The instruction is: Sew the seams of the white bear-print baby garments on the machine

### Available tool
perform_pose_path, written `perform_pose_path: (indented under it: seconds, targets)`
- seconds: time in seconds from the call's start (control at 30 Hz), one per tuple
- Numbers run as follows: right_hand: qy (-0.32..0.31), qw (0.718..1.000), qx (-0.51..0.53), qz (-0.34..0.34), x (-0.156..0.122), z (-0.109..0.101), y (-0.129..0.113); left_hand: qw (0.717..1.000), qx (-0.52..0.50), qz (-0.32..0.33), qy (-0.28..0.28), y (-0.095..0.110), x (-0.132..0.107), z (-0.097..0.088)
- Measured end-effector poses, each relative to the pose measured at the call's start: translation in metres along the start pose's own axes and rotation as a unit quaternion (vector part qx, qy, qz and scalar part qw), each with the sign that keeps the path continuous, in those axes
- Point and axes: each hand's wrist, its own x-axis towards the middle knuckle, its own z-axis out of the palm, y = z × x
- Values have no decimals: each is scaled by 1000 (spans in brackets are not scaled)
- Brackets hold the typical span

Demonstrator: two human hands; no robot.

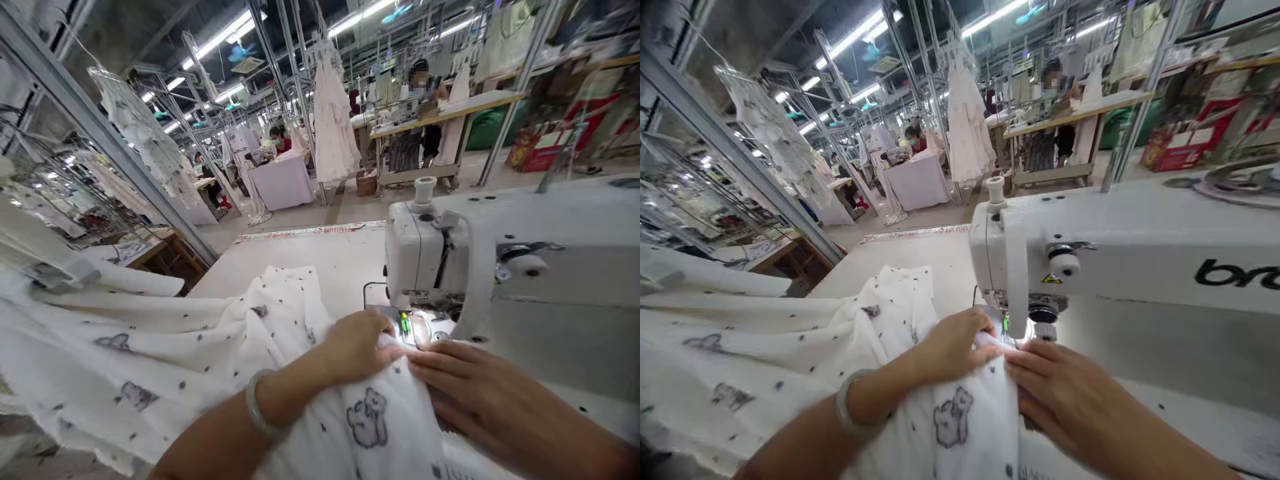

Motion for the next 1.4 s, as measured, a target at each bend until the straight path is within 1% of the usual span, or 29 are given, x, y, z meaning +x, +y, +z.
perform_pose_path:
  seconds: [0.13,0.27,0.33,0.4,0.47,0.6,0.73,0.83,1.0,1.13,1.27,1.4]
  targets:
    - [34,999,17,13,12,-10,-3,1000,4,-25,17,9,-4,8]
    - [40,998,43,16,17,-13,-4,997,67,-20,29,18,-5,12]
    - [35,997,62,16,16,-12,-4,995,100,-17,20,23,-4,10]
    - [25,997,78,18,13,-9,-3,994,110,-25,1,26,-3,7]
    - [12,996,90,22,11,-7,-2,994,102,-37,-6,26,-2,3]
    - [15,993,111,34,11,-8,-2,995,83,-49,8,20,-2,-1]
    - [10,992,122,37,13,-10,-3,997,47,-56,17,13,-3,3]
    - [5,992,124,39,14,-10,-4,998,12,-60,24,13,-5,5]
    - [23,995,96,30,11,-8,-3,997,-22,-61,42,16,-6,6]
    - [32,997,74,19,10,-8,-2,996,-35,-59,59,12,-6,10]
    - [24,998,52,9,11,-9,-1,996,-41,-42,67,7,-3,14]
    - [14,999,31,-4,9,-6,4,996,-45,-22,76,8,6,15]
